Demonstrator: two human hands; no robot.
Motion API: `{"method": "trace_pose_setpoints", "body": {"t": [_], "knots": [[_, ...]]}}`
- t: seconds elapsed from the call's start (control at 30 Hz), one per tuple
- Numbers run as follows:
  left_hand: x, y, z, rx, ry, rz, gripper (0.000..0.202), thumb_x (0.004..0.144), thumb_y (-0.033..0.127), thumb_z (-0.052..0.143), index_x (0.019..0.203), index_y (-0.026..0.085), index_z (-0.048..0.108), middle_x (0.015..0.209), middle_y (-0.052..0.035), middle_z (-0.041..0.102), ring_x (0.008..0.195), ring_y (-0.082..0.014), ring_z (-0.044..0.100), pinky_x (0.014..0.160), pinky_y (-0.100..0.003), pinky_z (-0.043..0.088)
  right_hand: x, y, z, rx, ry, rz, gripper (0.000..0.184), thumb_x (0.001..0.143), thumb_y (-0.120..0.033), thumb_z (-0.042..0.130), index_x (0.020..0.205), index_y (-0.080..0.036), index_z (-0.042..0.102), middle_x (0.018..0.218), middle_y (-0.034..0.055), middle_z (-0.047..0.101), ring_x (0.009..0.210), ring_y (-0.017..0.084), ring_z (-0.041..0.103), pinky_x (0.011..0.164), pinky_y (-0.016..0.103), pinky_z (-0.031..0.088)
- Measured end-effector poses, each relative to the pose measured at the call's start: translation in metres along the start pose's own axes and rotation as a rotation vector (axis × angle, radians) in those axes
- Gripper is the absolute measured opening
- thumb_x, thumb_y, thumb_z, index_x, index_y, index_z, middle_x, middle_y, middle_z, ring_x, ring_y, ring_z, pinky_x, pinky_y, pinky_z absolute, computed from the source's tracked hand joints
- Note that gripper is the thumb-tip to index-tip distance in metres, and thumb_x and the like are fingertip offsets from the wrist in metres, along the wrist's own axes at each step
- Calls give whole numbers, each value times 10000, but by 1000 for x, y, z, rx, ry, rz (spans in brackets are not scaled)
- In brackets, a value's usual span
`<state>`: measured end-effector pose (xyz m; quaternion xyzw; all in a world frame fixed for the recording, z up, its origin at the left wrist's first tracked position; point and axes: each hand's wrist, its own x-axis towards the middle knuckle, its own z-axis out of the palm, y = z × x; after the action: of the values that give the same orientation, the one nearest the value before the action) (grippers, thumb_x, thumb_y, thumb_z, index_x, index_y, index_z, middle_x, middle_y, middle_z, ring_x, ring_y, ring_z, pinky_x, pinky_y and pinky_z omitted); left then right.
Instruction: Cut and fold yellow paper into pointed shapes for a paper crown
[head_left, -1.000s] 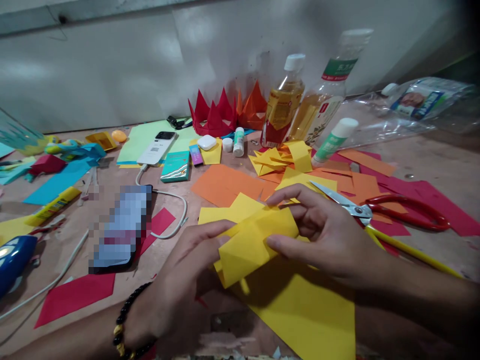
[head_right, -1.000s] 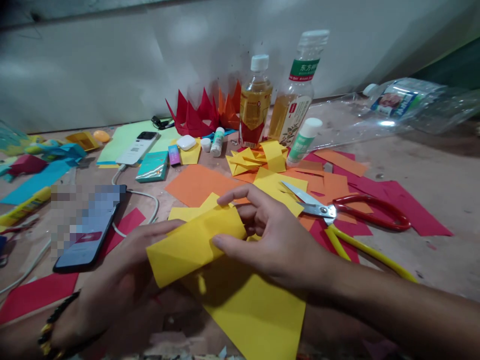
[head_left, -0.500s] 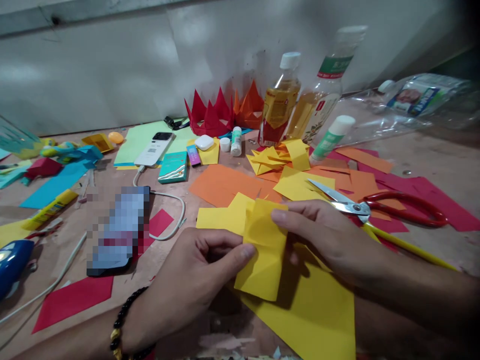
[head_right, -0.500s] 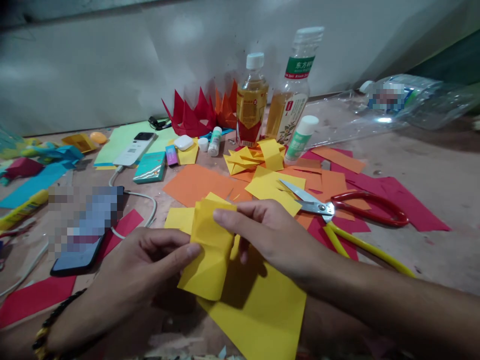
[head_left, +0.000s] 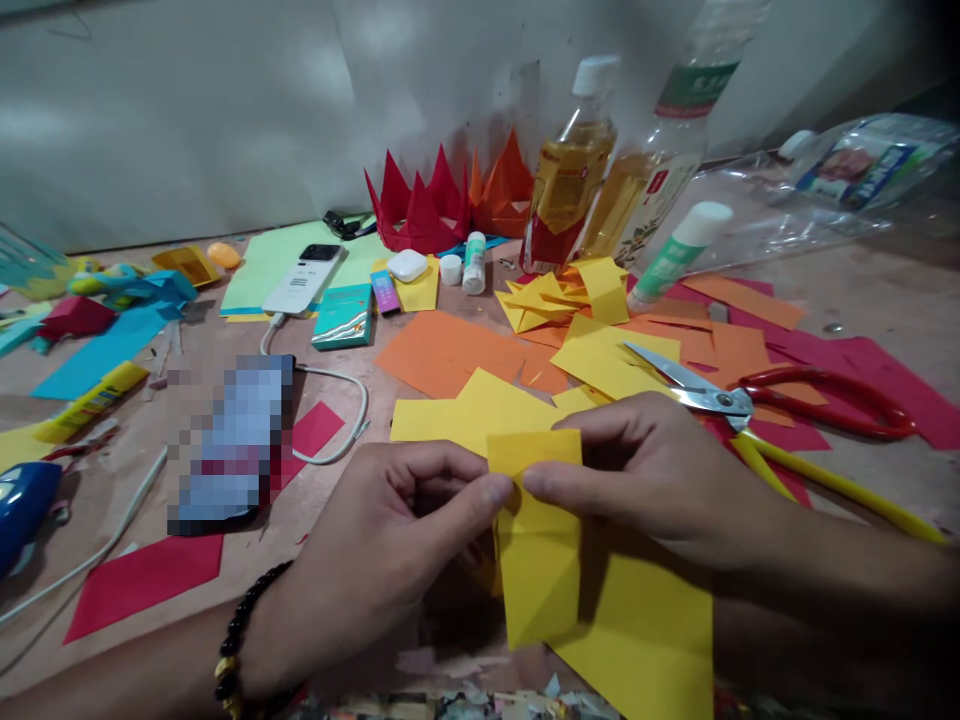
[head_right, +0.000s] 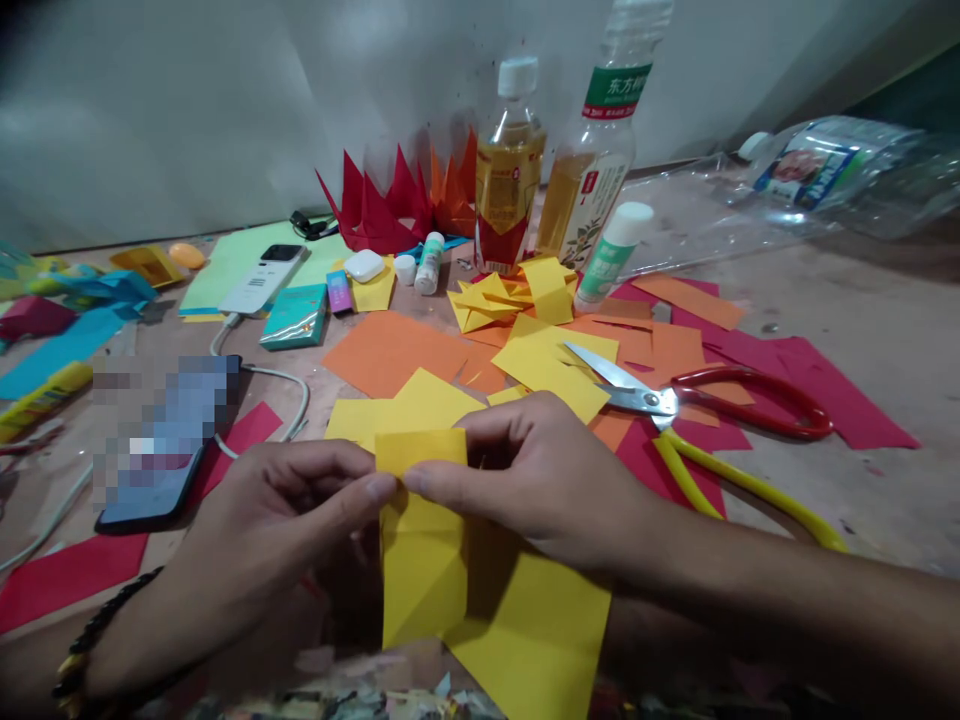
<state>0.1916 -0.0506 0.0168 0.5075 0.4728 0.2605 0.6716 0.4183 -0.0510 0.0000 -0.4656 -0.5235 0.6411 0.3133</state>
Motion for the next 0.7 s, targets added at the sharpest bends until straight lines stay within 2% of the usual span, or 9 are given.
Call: {"method": "trace_pose_setpoints", "body": {"t": [0.1, 0.23, 0.37, 0.5, 0.7], "knots": [[-1, 1, 0, 22, 5, 39, 207, 904, 312, 849, 734, 219, 776, 674, 43, 712, 585, -82, 598, 554, -152, 473, -2, -1, 1, -31, 22, -18, 332, 833, -525, 884, 759, -210, 807, 715, 28, 745, 599, 159, 644, 498, 252, 493], [-1, 1, 1, 32, -22, 45, 257, 963, 346, 795, 739, 221, 774, 639, 41, 716, 526, -78, 618, 498, -146, 472, -3, -2, 3, -117, 93, -59, 434, 864, -562, 854, 662, -193, 749, 630, 22, 668, 542, 141, 574, 438, 251, 431], [-1, 1, 1, 5, -39, 39, 244, 969, 316, 790, 746, 216, 781, 632, 48, 728, 519, -66, 637, 492, -113, 491, -3, -3, 4, -108, 103, -49, 411, 862, -499, 863, 623, -194, 724, 585, -7, 585, 520, 103, 485, 433, 228, 369], [-4, 0, 0, 9, -51, 10, 246, 996, 301, 757, 766, 222, 791, 663, 58, 752, 558, -54, 683, 523, -77, 523, -4, -4, 4, -77, 102, -26, 354, 848, -442, 875, 622, -206, 741, 585, -22, 563, 524, 80, 441, 442, 208, 337], [-5, -1, -1, 22, -50, 0, 237, 1008, 355, 759, 802, 249, 808, 654, 68, 757, 556, -49, 708, 527, -58, 529, -3, -3, 4, -111, 122, -33, 367, 831, -504, 875, 641, -210, 763, 620, 6, 610, 556, 101, 474, 454, 220, 345]]}}
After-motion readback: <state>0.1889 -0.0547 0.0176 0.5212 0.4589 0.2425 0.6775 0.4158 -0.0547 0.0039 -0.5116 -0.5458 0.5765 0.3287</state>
